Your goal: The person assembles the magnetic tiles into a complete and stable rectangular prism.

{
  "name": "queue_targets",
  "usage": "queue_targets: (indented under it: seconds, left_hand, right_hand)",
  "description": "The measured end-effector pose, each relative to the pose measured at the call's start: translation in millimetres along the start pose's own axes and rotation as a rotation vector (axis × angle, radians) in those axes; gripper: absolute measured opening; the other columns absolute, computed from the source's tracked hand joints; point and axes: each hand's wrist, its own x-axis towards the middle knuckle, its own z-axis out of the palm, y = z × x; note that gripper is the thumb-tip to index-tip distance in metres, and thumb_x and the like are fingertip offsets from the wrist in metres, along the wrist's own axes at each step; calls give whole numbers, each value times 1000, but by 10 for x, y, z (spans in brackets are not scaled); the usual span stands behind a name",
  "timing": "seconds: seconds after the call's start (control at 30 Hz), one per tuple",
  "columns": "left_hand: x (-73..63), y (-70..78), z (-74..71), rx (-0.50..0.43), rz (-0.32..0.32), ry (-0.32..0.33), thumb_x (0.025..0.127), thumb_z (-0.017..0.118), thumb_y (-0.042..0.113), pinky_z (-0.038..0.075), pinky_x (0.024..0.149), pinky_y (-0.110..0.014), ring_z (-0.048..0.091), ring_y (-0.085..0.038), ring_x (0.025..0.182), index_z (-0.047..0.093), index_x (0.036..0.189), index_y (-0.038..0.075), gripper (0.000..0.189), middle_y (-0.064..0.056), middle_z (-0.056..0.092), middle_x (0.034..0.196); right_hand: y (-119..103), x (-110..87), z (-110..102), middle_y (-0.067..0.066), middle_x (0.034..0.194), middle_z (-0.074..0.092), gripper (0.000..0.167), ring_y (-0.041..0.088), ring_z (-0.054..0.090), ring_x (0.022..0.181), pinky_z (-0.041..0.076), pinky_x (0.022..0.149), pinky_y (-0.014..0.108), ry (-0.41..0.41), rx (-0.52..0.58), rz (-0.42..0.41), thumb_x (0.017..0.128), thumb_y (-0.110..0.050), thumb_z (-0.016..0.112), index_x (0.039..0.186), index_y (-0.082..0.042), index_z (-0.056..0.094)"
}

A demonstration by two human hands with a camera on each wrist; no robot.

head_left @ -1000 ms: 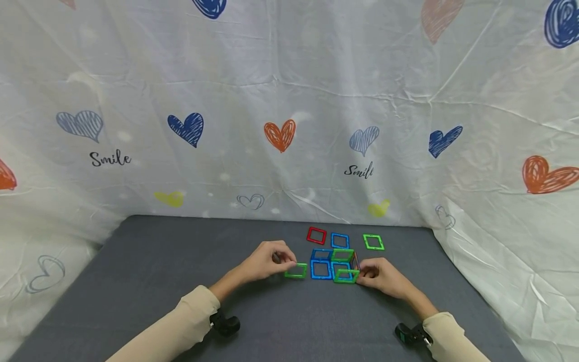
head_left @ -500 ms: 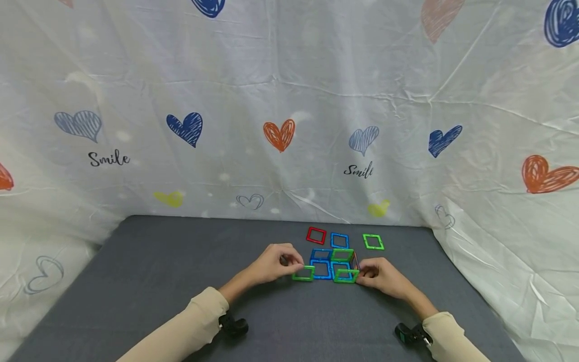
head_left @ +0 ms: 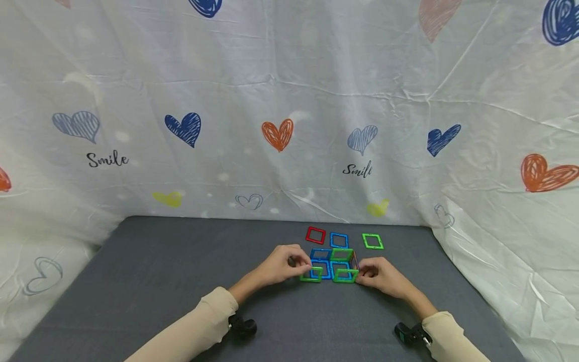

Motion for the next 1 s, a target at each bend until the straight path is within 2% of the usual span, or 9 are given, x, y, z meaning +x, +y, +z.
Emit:
queue_targets:
  seconds: [0.2, 0.57, 0.8, 1.0]
  left_hand:
    - [51, 7, 74, -9, 5, -8, 95, 75, 8, 55, 67, -25, 60, -7, 74, 78, 98, 8, 5, 6, 60, 84]
    - [132, -8, 188, 10, 10, -12, 96, 74, 11, 54, 70, -24, 59, -5, 76, 78, 98, 11, 4, 8, 61, 86]
    - [151, -29, 207, 21, 0, -10, 95, 75, 13, 53, 70, -25, 60, -5, 78, 78, 100, 9, 7, 8, 63, 89]
    - [118, -57, 182, 15, -17, -37, 94, 77, 16, 54, 72, -25, 62, -6, 81, 77, 104, 10, 12, 9, 67, 94]
  right_hand:
    - [34, 0, -8, 6, 88, 68, 6, 19, 64, 73, 52, 64, 27, 0, -3, -15, 92, 0, 74, 96, -4, 72]
    - [74, 8, -5, 7, 88, 69, 6, 18, 65, 73, 53, 63, 27, 4, 5, -38, 92, 0, 74, 97, -4, 73]
    - [69, 8, -3, 8, 90, 70, 6, 22, 66, 74, 53, 65, 27, -3, 21, -20, 93, 0, 74, 98, -4, 73]
    - [81, 4, -7, 10, 90, 70, 7, 25, 66, 74, 53, 64, 27, -2, 21, -13, 93, 2, 73, 98, -3, 73]
